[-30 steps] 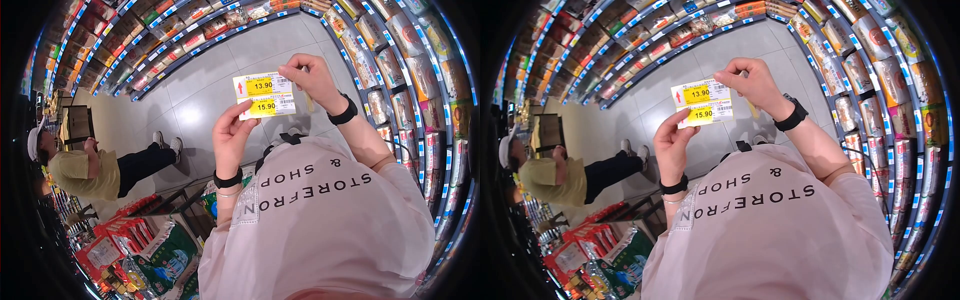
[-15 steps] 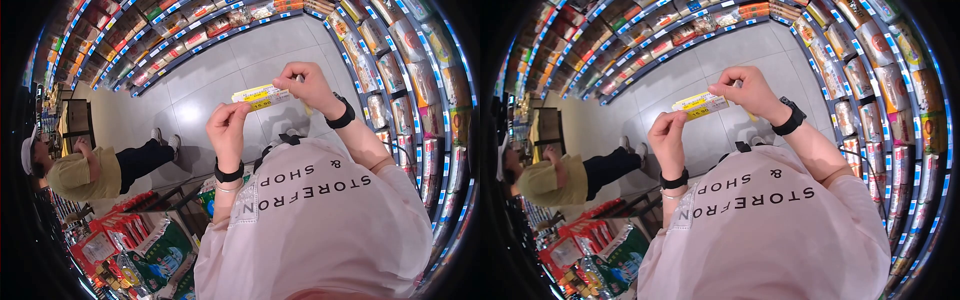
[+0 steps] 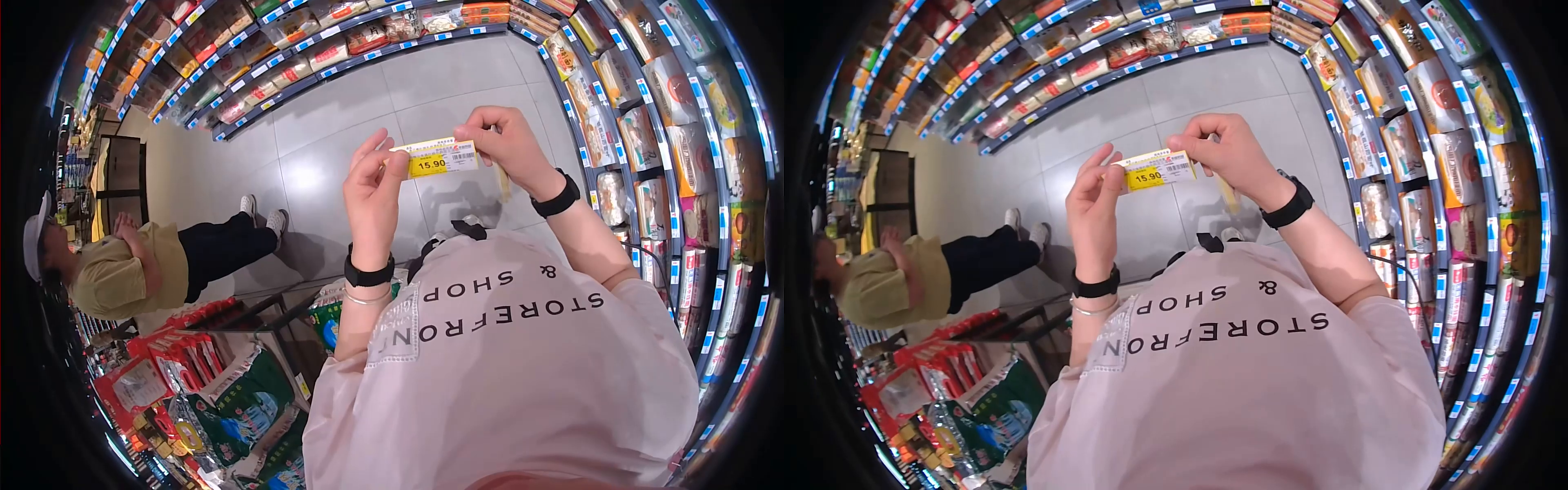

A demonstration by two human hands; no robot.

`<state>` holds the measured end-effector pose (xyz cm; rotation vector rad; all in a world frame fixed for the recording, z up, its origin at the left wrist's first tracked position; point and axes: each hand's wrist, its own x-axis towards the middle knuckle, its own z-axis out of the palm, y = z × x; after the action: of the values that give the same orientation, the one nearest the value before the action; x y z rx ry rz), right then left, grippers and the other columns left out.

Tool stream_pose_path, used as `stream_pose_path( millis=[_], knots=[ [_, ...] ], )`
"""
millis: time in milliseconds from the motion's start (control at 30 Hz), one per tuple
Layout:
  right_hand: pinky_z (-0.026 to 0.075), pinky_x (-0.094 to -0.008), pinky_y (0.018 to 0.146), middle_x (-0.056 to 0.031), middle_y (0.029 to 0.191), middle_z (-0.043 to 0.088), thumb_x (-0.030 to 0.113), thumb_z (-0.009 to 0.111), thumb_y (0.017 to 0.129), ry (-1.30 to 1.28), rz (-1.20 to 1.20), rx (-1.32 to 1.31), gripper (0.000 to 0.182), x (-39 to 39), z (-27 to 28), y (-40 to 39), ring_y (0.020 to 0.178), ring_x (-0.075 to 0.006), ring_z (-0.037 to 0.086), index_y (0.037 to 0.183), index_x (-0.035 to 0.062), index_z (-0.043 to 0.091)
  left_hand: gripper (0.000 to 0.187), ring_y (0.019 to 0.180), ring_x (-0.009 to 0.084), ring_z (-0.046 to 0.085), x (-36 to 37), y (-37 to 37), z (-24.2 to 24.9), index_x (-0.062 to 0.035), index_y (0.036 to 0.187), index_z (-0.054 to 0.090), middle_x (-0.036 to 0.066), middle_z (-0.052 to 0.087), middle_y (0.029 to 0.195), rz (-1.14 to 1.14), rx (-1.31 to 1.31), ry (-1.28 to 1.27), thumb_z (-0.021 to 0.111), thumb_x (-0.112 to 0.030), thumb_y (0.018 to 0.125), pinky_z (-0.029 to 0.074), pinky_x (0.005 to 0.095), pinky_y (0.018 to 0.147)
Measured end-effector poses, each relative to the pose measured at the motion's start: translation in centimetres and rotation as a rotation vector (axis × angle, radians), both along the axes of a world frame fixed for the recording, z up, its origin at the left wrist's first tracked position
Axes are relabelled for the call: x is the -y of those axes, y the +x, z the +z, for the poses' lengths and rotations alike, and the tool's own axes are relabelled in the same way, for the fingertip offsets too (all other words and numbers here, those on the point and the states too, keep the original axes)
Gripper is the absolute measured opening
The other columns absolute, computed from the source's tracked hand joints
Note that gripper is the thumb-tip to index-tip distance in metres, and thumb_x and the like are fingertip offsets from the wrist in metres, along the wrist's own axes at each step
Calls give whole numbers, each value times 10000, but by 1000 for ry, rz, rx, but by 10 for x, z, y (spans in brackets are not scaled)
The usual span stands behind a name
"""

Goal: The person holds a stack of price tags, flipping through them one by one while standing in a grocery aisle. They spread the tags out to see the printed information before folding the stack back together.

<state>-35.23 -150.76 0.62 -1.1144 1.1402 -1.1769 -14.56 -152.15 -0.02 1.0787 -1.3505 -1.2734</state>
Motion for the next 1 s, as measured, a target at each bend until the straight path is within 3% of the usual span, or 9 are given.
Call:
stream_pose_path(
  millis=[100, 167, 267, 333, 367, 433, 533, 733, 1000],
  knots=[
    [325, -181, 453, 16, 636, 547, 205, 654, 849, 23, 18, -2, 212, 1, -2, 1, 510, -26, 435, 729, 36, 612, 188, 1011, 206, 591, 0, -1, 3, 21, 897, 631, 124, 540, 1218, -27, -110, 45, 569, -155, 919, 506, 304, 794],
    [326, -182, 453, 16, 634, 545, 206, 654, 850, 37, 27, 12, 213, 2, -4, 0, 515, -25, 436, 732, 34, 612, 201, 894, 178, 622, -1, -1, 13, 15, 900, 636, 117, 611, 1087, -87, -206, 278, 570, -173, 920, 534, 274, 675],
    [333, -182, 432, 2, 662, 580, 195, 656, 845, 52, 22, 165, 199, 2, -6, -2, 522, -33, 463, 746, 23, 640, 193, 783, 148, 625, 1, -1, 10, 4, 891, 639, 96, 647, 944, -30, -180, 234, 577, -177, 915, 529, 252, 577],
    [346, -178, 445, 4, 705, 593, 159, 656, 835, 18, 77, 210, 152, -1, -5, -5, 551, -27, 474, 889, 17, 650, 192, 762, 137, 618, 2, -1, 11, 5, 885, 639, 86, 644, 917, -12, -183, 225, 581, -176, 913, 526, 250, 574],
    [346, -178, 445, 4, 705, 593, 159, 656, 835, 20, 79, 209, 152, -2, -2, -4, 551, -27, 474, 889, 17, 650, 192, 742, 126, 611, 2, -1, 11, 5, 879, 638, 76, 640, 890, 3, -185, 215, 585, -176, 911, 522, 248, 572],
    [359, -174, 461, 6, 738, 597, 119, 666, 808, 7, 67, 80, 259, -5, 7, -1, 563, -11, 471, 1043, 17, 623, 193, 732, 123, 606, 2, -2, 12, 9, 874, 636, 66, 632, 873, 16, -175, 209, 586, -174, 910, 522, 249, 573],
    [371, -164, 505, 12, 773, 597, 83, 687, 766, -23, 60, 33, 387, -5, 5, -2, 580, 3, 465, 1136, 24, 589, 197, 711, 120, 598, 3, -3, 12, 13, 868, 634, 54, 621, 848, 26, -170, 197, 586, -173, 910, 520, 252, 575],
    [344, -144, 570, 30, 809, 596, 74, 715, 710, -179, 72, -113, 459, -4, -3, -4, 570, 18, 412, 1150, 27, 592, 227, 665, 119, 584, 6, -4, 11, 18, 867, 632, 57, 615, 826, 26, -163, 203, 569, -194, 921, 508, 251, 572],
    [333, -144, 566, 31, 810, 611, 84, 726, 691, -166, 58, -169, 458, -8, -3, -6, 561, 16, 387, 1129, 22, 607, 278, 678, 111, 581, 8, 1, 8, 24, 917, 631, 43, 619, 820, -42, -197, 233, 539, -237, 938, 463, 206, 605]
  ],
)
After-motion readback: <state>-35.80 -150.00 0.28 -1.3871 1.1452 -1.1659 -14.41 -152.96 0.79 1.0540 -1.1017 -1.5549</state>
